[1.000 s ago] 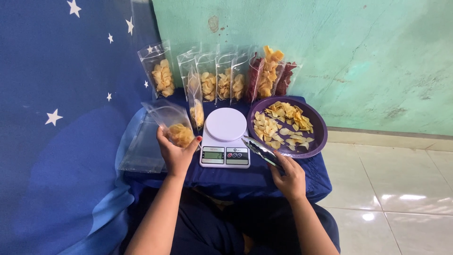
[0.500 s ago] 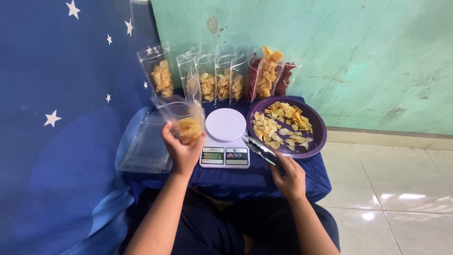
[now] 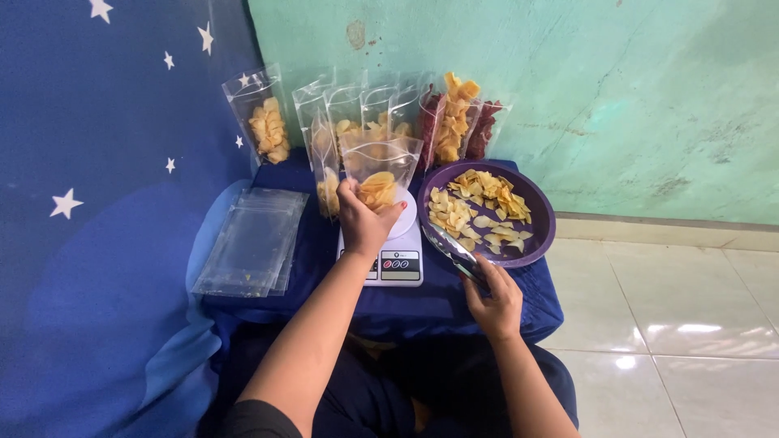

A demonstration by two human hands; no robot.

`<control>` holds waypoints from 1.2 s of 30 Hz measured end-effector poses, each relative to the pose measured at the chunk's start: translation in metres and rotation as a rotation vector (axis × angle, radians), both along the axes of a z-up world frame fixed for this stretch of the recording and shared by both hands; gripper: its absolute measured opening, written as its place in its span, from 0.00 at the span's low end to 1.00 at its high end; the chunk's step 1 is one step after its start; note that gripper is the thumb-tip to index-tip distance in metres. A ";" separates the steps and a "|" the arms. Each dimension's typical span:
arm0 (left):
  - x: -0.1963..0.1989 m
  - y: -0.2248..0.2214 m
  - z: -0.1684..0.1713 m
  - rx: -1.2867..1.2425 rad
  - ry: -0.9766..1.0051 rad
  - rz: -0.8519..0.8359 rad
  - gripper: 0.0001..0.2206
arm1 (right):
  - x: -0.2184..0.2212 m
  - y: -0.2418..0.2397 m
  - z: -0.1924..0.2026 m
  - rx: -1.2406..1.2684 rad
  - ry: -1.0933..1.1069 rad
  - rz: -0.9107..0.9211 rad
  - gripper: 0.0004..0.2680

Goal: Weighing and bagging chips using a digital scale and tongs to reach a specific weight per bag.

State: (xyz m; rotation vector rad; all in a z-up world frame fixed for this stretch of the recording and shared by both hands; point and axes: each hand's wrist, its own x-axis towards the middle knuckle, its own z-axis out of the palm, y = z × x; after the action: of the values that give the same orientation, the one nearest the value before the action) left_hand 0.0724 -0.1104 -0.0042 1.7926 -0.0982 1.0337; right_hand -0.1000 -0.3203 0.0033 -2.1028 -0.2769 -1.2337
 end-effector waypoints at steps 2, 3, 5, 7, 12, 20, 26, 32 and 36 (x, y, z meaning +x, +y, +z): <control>-0.007 0.004 0.004 0.006 0.026 -0.031 0.47 | 0.001 -0.001 -0.001 -0.004 -0.001 -0.005 0.15; -0.011 0.007 0.006 0.012 0.053 -0.059 0.47 | 0.001 -0.002 -0.001 -0.007 -0.001 -0.006 0.15; -0.013 0.015 0.014 0.010 0.038 -0.068 0.47 | 0.001 -0.003 0.001 -0.007 -0.002 -0.005 0.15; -0.016 0.025 0.014 0.006 0.025 -0.071 0.48 | 0.000 -0.002 -0.001 -0.006 -0.001 0.002 0.15; -0.007 0.040 0.015 -0.030 0.052 -0.162 0.50 | 0.001 -0.002 0.000 0.013 0.001 0.001 0.15; 0.002 0.046 0.010 -0.017 0.125 -0.258 0.49 | 0.000 -0.001 0.001 0.012 -0.001 0.010 0.14; 0.000 0.042 0.012 -0.026 0.123 -0.316 0.48 | 0.000 -0.001 0.004 0.015 0.006 0.022 0.15; 0.009 0.048 0.007 0.021 0.179 -0.390 0.45 | 0.000 -0.001 0.004 0.005 0.012 0.022 0.15; 0.011 0.048 0.006 0.101 0.275 -0.360 0.43 | 0.000 -0.001 0.003 -0.008 0.019 0.001 0.15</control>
State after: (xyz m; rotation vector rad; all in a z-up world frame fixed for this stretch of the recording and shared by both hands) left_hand 0.0838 -0.0629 0.0014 1.9040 -0.2956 0.5305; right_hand -0.1003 -0.3212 0.0063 -2.1195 -0.2747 -1.2128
